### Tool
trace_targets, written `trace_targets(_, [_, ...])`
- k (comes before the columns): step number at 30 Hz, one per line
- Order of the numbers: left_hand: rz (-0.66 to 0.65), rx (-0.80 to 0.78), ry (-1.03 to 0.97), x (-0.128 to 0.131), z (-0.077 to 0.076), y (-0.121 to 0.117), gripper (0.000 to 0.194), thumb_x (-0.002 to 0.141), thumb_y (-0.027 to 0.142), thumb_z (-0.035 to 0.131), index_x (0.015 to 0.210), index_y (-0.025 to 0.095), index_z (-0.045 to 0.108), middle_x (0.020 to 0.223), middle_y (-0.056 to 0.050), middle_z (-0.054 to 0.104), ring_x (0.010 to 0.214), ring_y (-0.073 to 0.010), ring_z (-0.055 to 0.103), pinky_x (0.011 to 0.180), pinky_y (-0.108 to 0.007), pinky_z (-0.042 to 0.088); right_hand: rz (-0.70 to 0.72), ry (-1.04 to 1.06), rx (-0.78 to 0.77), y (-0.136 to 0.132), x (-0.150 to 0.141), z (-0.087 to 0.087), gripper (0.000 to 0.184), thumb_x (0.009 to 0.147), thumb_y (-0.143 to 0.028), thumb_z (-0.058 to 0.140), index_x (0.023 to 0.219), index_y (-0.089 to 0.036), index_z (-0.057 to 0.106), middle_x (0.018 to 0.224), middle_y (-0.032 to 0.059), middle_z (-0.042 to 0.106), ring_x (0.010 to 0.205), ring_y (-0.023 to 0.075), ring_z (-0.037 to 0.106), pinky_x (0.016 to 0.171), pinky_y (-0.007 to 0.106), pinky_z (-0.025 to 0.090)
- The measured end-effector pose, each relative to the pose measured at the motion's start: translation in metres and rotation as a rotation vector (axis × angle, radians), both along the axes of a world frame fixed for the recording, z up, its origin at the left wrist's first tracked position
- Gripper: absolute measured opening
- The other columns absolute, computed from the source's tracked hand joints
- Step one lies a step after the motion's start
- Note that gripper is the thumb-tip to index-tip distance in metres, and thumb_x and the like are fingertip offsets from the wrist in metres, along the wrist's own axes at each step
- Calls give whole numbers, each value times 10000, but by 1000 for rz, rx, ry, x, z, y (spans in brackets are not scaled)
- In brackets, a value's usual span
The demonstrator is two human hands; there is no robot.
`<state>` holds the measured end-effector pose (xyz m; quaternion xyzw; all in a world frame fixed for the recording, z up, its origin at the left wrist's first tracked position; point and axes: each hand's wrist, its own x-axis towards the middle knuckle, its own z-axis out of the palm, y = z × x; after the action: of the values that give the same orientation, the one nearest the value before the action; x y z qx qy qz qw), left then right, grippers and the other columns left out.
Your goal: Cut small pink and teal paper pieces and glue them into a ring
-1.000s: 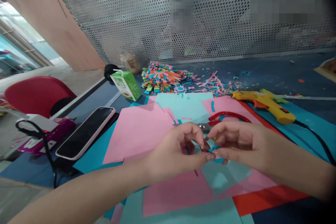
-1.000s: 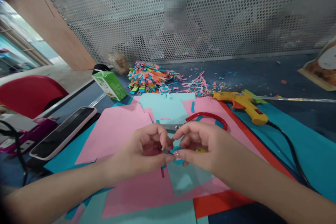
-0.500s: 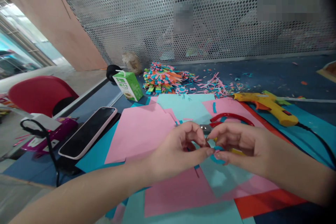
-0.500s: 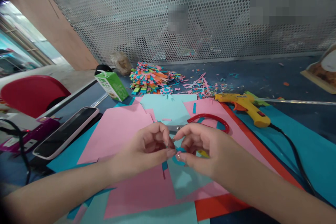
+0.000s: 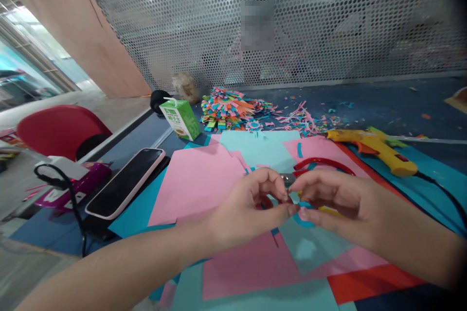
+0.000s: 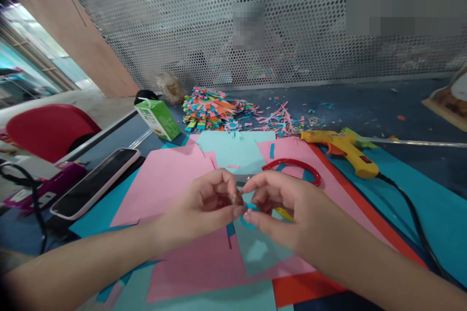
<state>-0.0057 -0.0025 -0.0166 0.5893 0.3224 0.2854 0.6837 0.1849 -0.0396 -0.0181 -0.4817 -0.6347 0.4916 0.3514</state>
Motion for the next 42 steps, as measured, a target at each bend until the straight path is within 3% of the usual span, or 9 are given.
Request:
trace_targets(8, [0,34,-4,-1,0,-3,332,725,360,761,772,182,485,751,20,530,688,-93,513,639,-237,392,21,32,25,4,-1,0,218,748,-277,692,938,-209,610,809,51,697,752,193,671,650,266,556])
trace_targets(12, [20,70,16,-1,1,-4,312,719,326,762,768,183,489,749,15,540,681,-95,516,635,-238,394,10,31,21,3,0,-6,239,795,-316,686,1005,-241,601,855,29,688,775,169,660,649,240,549])
trace_targets(17, [27,88,36,-1,1,-4,299,724,319,757,756,182,493,731,12,550,678,-97,514,640,-239,395,35,102,23,2,1,-13,266,751,-252,697,987,-240,574,801,13,675,751,159,658,666,239,550])
trace_targets(28, [34,76,16,-1,-1,-2,285,721,270,747,750,178,479,724,12,549,678,-92,518,624,-221,395,-30,-6,114,-2,-2,-23,297,775,-270,632,1059,-251,545,845,15,665,818,178,641,687,267,531])
trace_targets(35, [25,183,38,-2,-6,1,193,741,204,678,754,178,487,699,11,554,644,-89,529,596,-212,402,9,6,40,3,2,-14,300,769,-331,706,1030,-239,588,846,41,680,805,212,672,676,306,581])
trace_targets(42, [-19,192,12,-3,-5,-3,174,726,154,657,767,176,490,737,-5,579,673,-94,537,642,-223,433,8,1,29,-1,-2,0,169,766,-294,674,921,-249,624,736,-4,651,709,173,648,641,258,546])
